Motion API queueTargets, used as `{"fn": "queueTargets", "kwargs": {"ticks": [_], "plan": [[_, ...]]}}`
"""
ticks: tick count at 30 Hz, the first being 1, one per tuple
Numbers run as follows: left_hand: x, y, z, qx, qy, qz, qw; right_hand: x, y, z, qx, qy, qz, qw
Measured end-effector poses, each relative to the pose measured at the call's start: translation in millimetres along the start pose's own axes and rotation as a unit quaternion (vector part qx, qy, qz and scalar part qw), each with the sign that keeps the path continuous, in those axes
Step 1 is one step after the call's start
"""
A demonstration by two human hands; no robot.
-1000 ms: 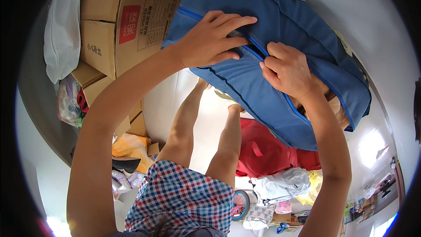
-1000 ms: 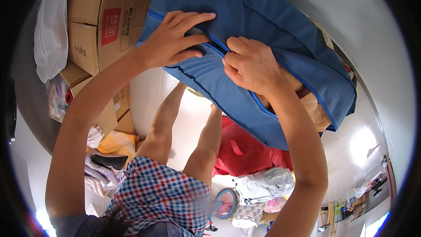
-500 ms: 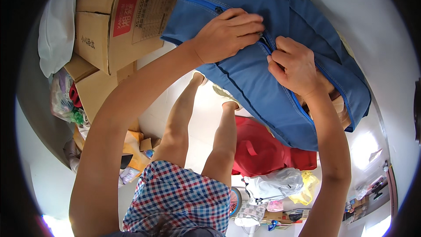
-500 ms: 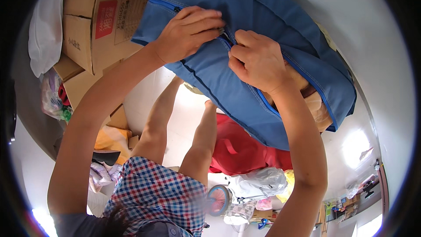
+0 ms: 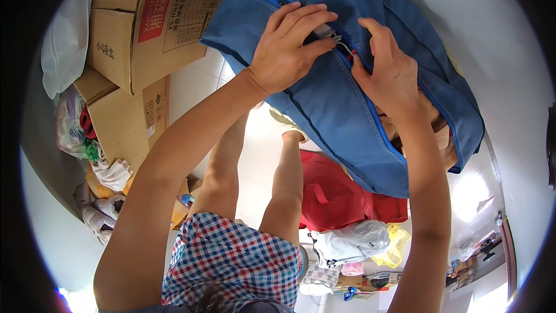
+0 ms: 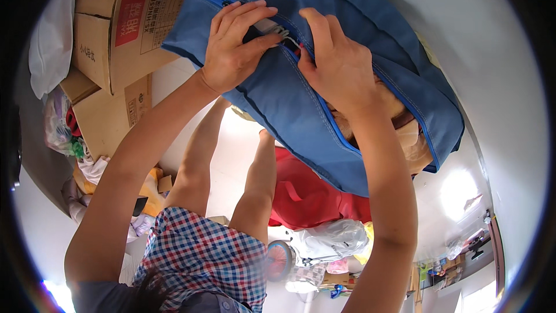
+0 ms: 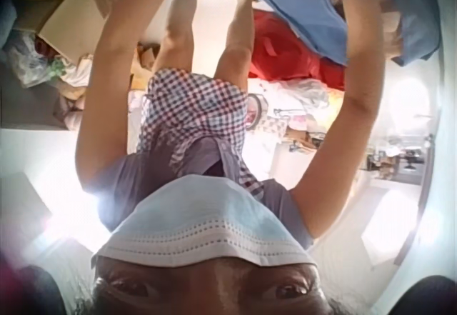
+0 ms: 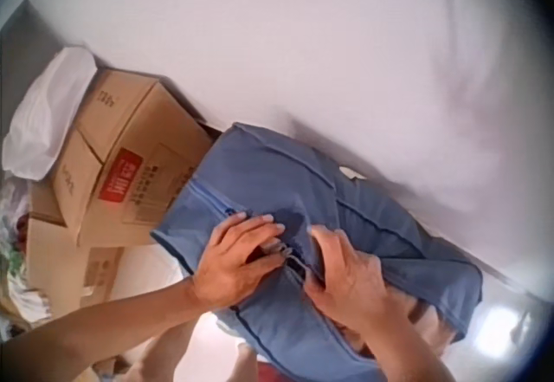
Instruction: The person organizes clothes by folding a gray sweater and placing it into a white storage bag. They then pack a blue duffel bag with clothes and zip it closed. Finally, they use a broom to sweep the floor.
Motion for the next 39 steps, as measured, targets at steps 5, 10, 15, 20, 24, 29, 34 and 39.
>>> {"fn": "queueTargets", "kwargs": {"ticks": [5, 10, 15, 20, 24, 29, 34, 39], "plan": [[-0.9, 1.6, 0.2, -0.005, -0.007, 0.054, 0.998, 5.5, -1.9, 3.6, -0.061, 0.039, -0.01, 0.997], [0.3, -4.4, 0.3, -0.022, -0.03, 0.098, 0.994, 10.0, 9.7, 10.9, -0.001, 0.07, -0.005, 0.998], [4.1, -5.4, -0.4, -0.03, -0.026, 0.111, 0.993, 14.6, 8.9, 21.2, 0.074, -0.057, 0.001, 0.996], [2.4, -12.1, 5.1, -0.023, -0.025, 0.077, 0.996, 7.9, 2.0, 16.1, 0.127, -0.029, -0.004, 0.992], [5.3, -17.4, 4.4, -0.077, -0.079, 0.065, 0.992, 5.2, -1.1, 19.9, 0.136, -0.051, -0.014, 0.989], [1.1, -20.4, 4.4, -0.067, -0.073, 0.094, 0.991, 5.3, -4.2, 19.5, 0.128, -0.081, -0.038, 0.988], [4.7, -20.6, 5.9, -0.052, -0.059, 0.059, 0.995, 7.5, -5.8, 20.3, 0.08, -0.129, -0.103, 0.983], [14.3, -19.0, 17.4, -0.011, -0.045, 0.018, 0.999, 62.3, 4.9, -14.0, 0.06, 0.009, -0.05, 0.997]]}}
Point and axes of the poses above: each hand's wrist, its own x-axis towards the middle knuckle, its own y-axis out of the back of the hand, z = x × y, the point moved 8 cm from there along x, towards the middle knuckle, and after that the axes turned 6 degrees about y, right-handed, at the moved point
